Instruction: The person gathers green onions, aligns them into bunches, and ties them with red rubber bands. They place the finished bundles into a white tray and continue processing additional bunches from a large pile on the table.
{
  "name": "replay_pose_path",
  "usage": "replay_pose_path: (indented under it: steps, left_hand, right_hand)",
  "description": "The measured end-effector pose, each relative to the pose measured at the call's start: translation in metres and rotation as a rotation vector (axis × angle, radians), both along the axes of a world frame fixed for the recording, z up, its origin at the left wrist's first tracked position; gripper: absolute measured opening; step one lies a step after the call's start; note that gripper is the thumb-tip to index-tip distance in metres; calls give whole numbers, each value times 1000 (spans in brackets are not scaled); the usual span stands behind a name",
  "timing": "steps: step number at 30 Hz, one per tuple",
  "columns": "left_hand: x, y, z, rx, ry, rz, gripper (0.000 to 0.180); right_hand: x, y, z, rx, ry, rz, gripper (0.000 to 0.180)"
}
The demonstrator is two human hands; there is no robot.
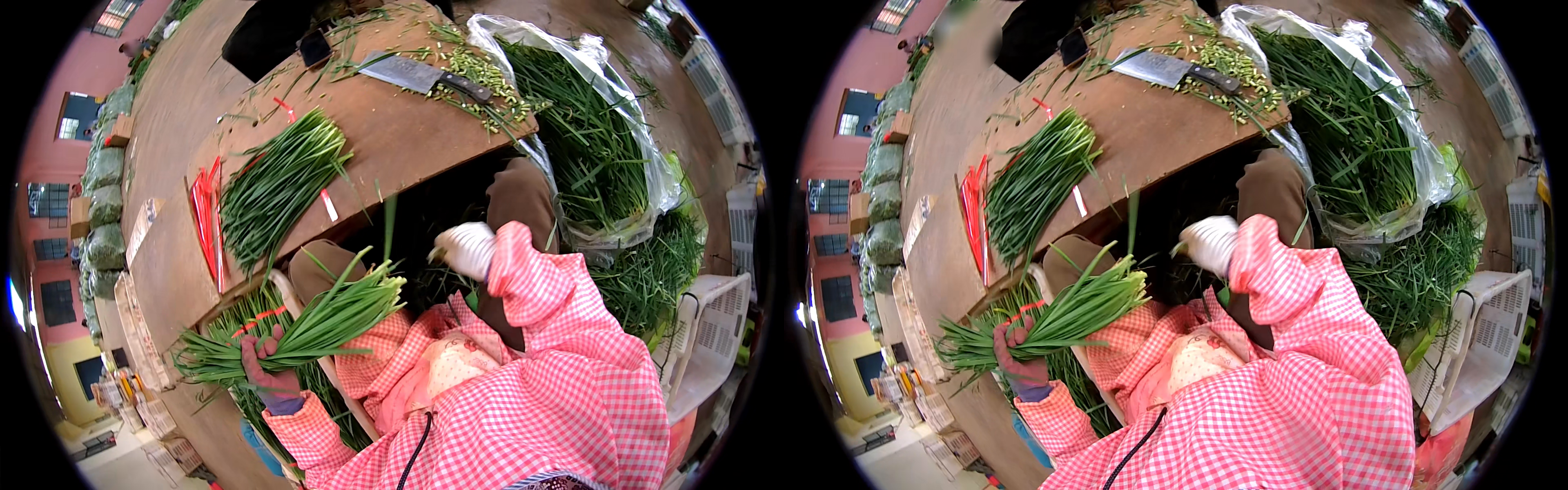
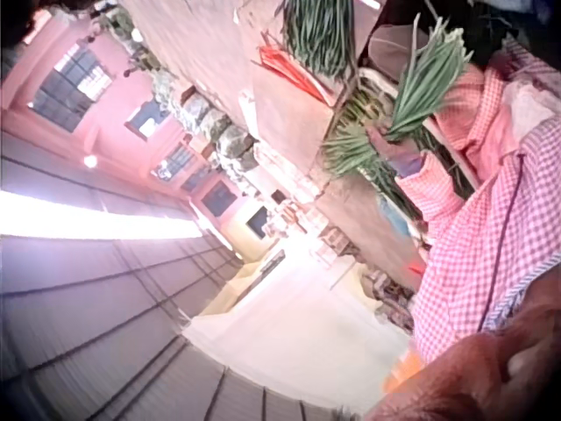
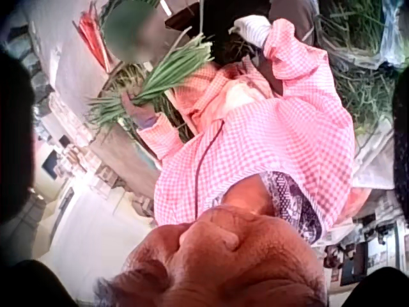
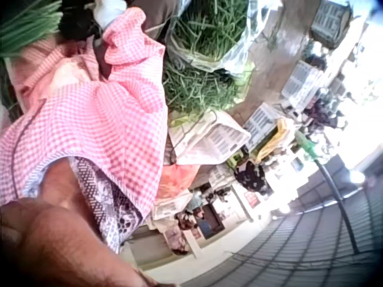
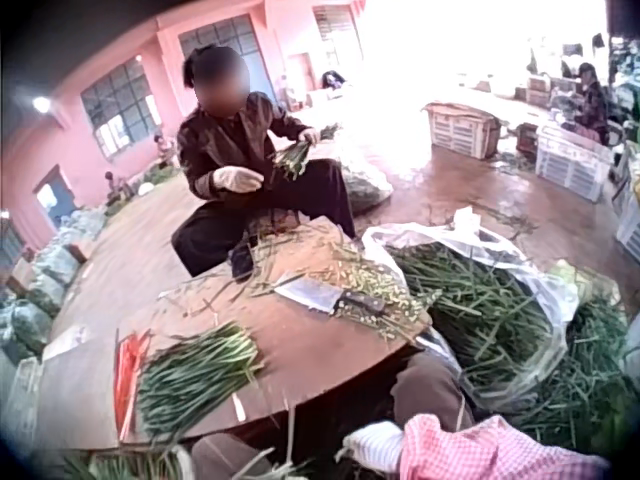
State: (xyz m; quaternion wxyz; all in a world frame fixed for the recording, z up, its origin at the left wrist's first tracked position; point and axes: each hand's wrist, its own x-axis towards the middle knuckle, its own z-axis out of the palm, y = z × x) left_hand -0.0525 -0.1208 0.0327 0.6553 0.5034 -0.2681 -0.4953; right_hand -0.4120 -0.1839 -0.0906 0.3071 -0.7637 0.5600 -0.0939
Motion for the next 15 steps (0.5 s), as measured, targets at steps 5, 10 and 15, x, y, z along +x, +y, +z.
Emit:
replay_pose_path:
  steps: [5,10,15]
  left_hand:
    - [10,49,5,208,-37,1,27]
    - [42,114,-31,295,-112,-421,34]
    - [13,54,-8,122,386,-103,26]
  right_hand:
    - [-4,-1,14,132,-279,-102,43]
    - [81,9,26,370,-714,-66,52]
    - [63,3,46,396,-992,-384,22]
